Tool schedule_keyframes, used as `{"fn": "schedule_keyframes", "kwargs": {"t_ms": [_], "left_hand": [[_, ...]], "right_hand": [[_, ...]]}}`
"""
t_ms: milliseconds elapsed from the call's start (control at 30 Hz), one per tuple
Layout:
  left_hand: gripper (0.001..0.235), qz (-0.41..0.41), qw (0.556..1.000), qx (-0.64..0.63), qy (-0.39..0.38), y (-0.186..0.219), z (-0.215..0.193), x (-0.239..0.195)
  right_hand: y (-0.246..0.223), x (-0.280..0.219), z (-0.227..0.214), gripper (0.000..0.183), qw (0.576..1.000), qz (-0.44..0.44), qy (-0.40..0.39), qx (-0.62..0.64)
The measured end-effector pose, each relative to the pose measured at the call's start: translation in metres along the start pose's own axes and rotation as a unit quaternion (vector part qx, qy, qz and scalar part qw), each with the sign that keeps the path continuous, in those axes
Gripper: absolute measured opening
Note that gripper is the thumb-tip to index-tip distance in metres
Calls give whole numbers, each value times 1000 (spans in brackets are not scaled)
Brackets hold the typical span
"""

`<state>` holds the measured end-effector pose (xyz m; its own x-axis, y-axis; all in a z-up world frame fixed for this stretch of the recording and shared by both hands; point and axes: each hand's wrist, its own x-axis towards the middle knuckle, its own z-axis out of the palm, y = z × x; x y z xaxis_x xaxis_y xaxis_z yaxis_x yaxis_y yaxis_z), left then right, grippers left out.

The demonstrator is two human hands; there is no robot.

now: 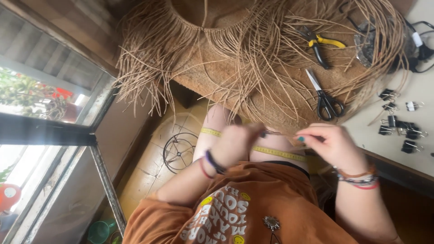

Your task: The person measures and cuts thin rattan strips to a consistent length using a yellow measuring tape and scissors. They repeatedly measure, cut, and set aside the cut pieces on the work surface.

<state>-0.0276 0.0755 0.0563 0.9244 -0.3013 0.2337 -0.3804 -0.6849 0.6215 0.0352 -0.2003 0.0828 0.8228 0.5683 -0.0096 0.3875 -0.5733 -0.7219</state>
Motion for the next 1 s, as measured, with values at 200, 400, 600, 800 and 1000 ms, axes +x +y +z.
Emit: {"fn": "schedule_keyframes", "kwargs": {"t_ms": [200,400,600,800,1000], "left_hand": [[14,-58,997,53,-17,-68,-81,-32],[51,4,979,192,-69,-34,-42,-22],[12,-31,997,64,-33,21,13,-5],[14,-37,992,121,-1,-56,-86,-39],[58,-166,953,150,-205,-49,-70,-42]], "right_hand": [[25,-26,-43,19,994,104,-12,-39],[-19,-1,2,17,993,-69,-5,-91],[-49,5,7,17,997,-23,-37,-68],[3,-35,-49,19,994,72,-3,-83],[-17,-10,-8,18,990,-61,-59,-112]]}}
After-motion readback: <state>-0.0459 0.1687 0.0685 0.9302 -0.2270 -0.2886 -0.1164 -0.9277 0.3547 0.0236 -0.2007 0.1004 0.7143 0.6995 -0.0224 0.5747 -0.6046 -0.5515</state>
